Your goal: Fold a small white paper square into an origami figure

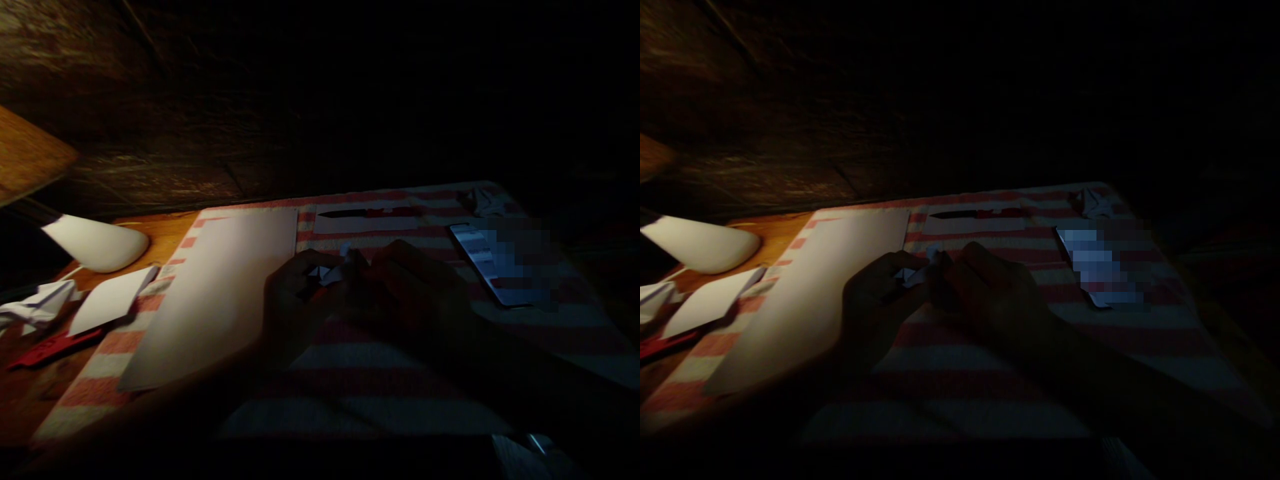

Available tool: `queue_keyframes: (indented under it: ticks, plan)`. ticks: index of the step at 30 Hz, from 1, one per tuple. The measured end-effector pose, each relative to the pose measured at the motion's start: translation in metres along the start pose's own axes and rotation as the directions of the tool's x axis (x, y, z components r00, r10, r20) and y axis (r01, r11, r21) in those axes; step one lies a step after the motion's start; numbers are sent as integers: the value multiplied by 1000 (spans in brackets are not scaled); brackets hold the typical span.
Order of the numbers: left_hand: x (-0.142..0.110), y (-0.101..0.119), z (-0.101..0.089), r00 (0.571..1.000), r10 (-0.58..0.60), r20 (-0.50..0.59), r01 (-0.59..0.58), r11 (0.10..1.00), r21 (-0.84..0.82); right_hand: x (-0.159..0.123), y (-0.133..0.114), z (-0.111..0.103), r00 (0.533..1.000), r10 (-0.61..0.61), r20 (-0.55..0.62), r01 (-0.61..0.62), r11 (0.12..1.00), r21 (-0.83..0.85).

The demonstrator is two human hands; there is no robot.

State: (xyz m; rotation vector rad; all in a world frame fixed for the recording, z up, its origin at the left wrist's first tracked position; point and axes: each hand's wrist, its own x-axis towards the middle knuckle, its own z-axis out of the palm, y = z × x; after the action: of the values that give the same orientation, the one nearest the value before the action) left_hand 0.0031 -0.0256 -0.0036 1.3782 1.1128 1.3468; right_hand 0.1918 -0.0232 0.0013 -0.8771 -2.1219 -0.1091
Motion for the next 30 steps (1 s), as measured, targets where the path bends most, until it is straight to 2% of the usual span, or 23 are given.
queue_keyframes:
  ticks: [6,12,19,30]
  plan:
    - [-1,1,0,1000,-15,0,15,999,52,2,-1,-1,1000,5,-3,-5,1000,-6]
    - [0,2,0,1000,-6,8,6,998,55,2,0,1,997,26,-72,-26,1000,10]
    - [-1,-1,-2,996,84,12,-85,991,102,-1,0,1,999,20,-38,-19,999,37]
    - [-2,1,-2,998,65,5,-65,994,87,-1,-2,0,998,42,-54,-38,997,60]
